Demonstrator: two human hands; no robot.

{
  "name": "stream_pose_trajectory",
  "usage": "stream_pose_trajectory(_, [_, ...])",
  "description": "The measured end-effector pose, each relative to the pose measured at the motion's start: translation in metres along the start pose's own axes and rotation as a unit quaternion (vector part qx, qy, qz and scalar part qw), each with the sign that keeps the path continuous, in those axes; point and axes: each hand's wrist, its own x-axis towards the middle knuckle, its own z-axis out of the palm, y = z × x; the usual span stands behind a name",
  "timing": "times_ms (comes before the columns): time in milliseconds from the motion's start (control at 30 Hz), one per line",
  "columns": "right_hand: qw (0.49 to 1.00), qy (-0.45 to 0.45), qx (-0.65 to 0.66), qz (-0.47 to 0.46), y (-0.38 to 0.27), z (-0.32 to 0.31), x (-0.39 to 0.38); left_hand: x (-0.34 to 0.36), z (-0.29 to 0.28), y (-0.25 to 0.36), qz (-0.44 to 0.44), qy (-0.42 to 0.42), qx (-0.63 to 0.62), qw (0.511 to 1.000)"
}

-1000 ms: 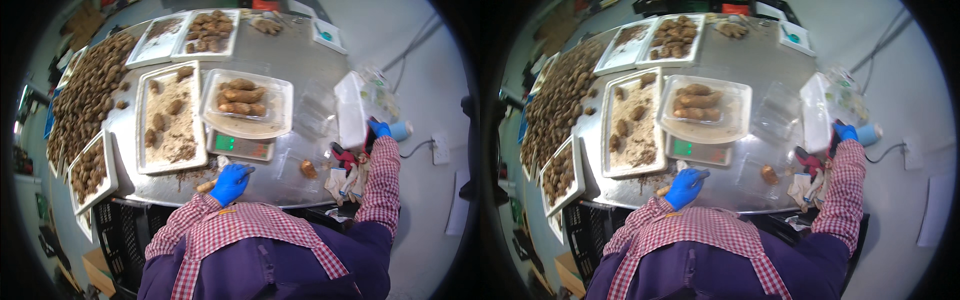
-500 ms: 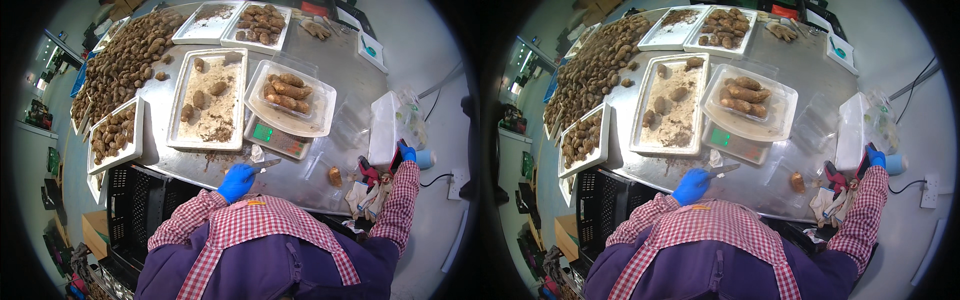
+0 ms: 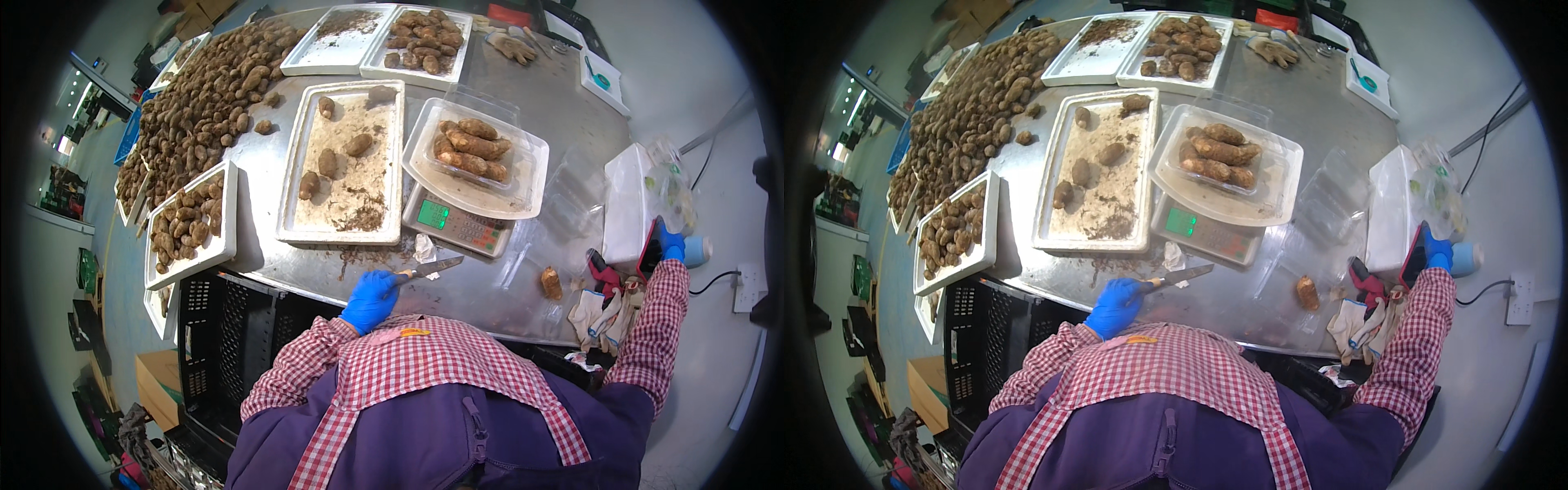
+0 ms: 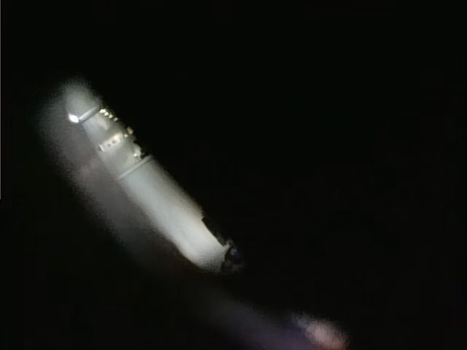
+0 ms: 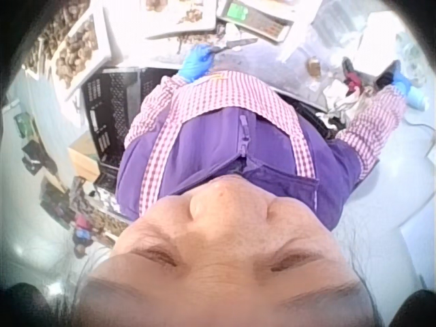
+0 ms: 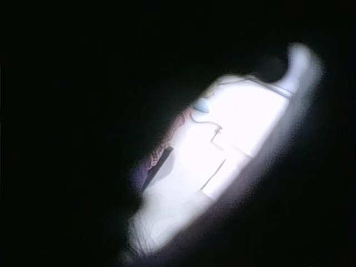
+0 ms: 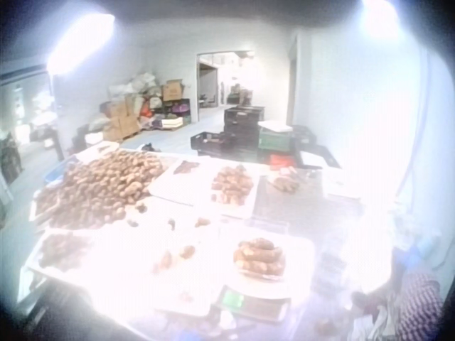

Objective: The person puts on disposable gloves, moves a crate, then weighs and packs root vegetables into plastic containers on a digital scale. They handle the vegetables by hand, placing them into containers and occasionally adjusting the contents.

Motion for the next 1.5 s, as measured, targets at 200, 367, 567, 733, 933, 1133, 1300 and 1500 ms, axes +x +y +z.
stream_pose_trajectory(200, [0.942,0.301,0.097,-0.113,-0.037,-0.066,-0.024,0.002,-0.012,-0.002,0.006,-0.009,0.045,0.999])
stream_pose_trajectory(367, [0.766,0.327,0.472,-0.288,-0.116,-0.179,-0.118,0.021,-0.004,-0.008,0.008,-0.079,0.115,0.99])
stream_pose_trajectory(567, [0.649,0.291,0.605,-0.358,-0.233,-0.22,-0.255,0.037,0.032,-0.024,0.054,-0.078,0.258,0.961])
stream_pose_trajectory(733, [0.698,0.101,0.637,-0.311,-0.269,-0.144,-0.341,0.03,0.022,-0.047,0.062,-0.061,0.293,0.952])
stream_pose_trajectory(933, [0.813,-0.126,0.505,-0.262,-0.218,-0.037,-0.431,-0.012,-0.034,-0.051,0.082,0.037,0.21,0.974])
stream_pose_trajectory(1133, [0.776,-0.393,0.413,-0.268,-0.2,0.017,-0.503,0.018,0.017,-0.026,0.145,-0.125,0.079,0.978])
stream_pose_trajectory(1300, [0.696,-0.504,0.345,-0.379,-0.206,0.038,-0.522,0.038,0.042,-0.007,0.147,-0.187,0.11,0.965])
stream_pose_trajectory(1500, [0.742,-0.482,0.378,-0.271,-0.179,0.067,-0.531,0.029,-0.035,-0.058,0.077,0.03,0.31,0.947])
